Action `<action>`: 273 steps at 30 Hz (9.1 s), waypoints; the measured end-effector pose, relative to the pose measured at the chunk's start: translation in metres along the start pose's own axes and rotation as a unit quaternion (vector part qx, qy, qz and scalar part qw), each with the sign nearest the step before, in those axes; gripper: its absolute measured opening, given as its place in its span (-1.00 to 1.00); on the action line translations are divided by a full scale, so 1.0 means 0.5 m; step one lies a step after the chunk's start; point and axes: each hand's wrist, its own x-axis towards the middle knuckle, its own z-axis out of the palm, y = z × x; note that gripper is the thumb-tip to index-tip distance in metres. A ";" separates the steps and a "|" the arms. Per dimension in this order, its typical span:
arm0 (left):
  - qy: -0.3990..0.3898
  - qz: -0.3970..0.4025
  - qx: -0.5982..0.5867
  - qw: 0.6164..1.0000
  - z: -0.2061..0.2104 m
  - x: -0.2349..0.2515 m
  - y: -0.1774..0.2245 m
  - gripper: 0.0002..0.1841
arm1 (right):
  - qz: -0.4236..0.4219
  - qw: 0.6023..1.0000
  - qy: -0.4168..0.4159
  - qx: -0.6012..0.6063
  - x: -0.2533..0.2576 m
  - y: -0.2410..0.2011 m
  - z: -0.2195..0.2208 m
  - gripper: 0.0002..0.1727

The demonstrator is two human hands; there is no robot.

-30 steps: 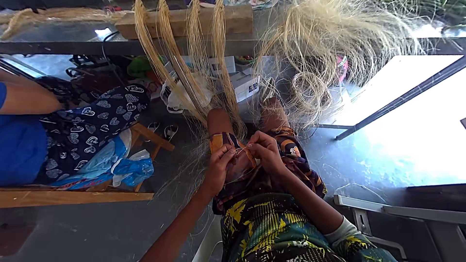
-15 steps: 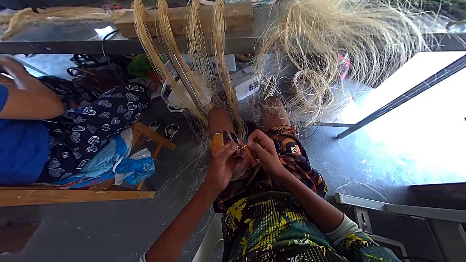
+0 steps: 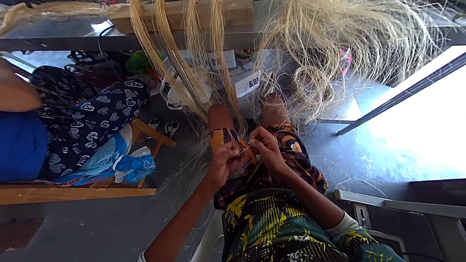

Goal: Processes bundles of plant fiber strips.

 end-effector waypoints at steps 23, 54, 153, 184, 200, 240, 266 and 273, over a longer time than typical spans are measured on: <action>0.027 0.069 0.109 0.991 -0.014 -0.002 -0.012 -0.83 | -0.002 0.993 0.051 0.107 -0.001 0.015 -0.001 -0.83; 0.032 0.071 0.155 0.985 -0.035 -0.002 0.009 -0.81 | -0.051 0.991 -0.059 -0.110 0.002 0.008 -0.017 -0.87; -0.093 0.132 0.197 0.967 0.007 -0.027 0.040 -0.81 | 0.027 0.971 -0.031 0.236 -0.014 -0.018 0.015 -0.70; -0.028 0.070 -0.145 0.986 0.037 -0.034 0.058 -0.82 | 0.130 0.903 -0.024 0.408 -0.020 -0.091 0.023 -0.77; 0.058 0.191 0.083 0.976 -0.011 -0.012 0.041 -0.63 | 0.009 0.985 -0.002 0.172 -0.024 -0.052 0.007 -0.79; 0.087 0.136 0.216 0.963 0.012 -0.029 0.013 -0.91 | -0.056 0.986 -0.074 -0.136 -0.008 -0.038 0.009 -0.91; 0.045 0.102 0.291 0.950 -0.004 -0.018 -0.011 -0.89 | 0.045 0.988 -0.123 -0.080 0.000 0.001 -0.027 -0.97; 0.067 0.138 0.279 0.948 -0.006 -0.018 -0.019 -0.94 | 0.050 0.987 -0.130 -0.085 0.000 -0.001 -0.028 -0.93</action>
